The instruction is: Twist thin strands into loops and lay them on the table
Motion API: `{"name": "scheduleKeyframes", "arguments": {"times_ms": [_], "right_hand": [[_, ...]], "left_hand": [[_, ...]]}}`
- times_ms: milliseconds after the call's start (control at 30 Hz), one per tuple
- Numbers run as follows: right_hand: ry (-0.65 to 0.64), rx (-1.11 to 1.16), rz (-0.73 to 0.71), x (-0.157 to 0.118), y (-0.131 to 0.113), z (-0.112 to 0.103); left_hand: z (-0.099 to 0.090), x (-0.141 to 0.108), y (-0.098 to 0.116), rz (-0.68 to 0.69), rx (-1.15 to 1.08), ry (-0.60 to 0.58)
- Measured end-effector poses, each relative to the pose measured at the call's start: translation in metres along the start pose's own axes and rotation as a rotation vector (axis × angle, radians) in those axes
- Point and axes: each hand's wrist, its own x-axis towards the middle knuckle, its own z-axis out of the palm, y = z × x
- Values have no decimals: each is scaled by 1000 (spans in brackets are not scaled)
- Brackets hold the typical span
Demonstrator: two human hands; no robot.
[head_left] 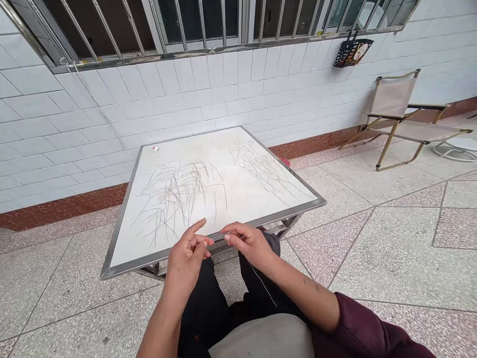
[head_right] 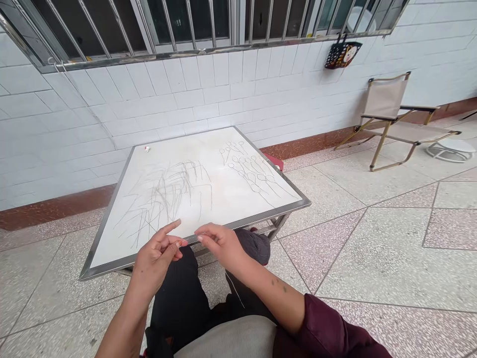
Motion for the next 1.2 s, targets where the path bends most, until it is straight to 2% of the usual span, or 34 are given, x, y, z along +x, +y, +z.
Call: {"name": "scheduleKeyframes", "arguments": {"times_ms": [167,433,567,633,733,833,1033,1200], "right_hand": [[51,-85,-99,1,-1,1],[120,-203,-158,-1,0,0],[59,-194,-130,3,1,-4],[68,-153,-74,9,4,-8],[143,-36,26,29,12,-15],[174,129,177,62,26,-19],[174,133,240,132,57,-14],[152,51,320,171,76,-7]], "left_hand": [[3,-2,3,-22,-15,-22],[1,-3,-1,4,25,-76],[-2,-1,-6,10,43,-83],[-6,3,-13,17,52,-40],[-14,8,-28,3,43,80],[-22,10,-45,-39,11,113],[-18,3,-62,-159,-45,-3],[-8,1,-73,-215,-42,-127]]}}
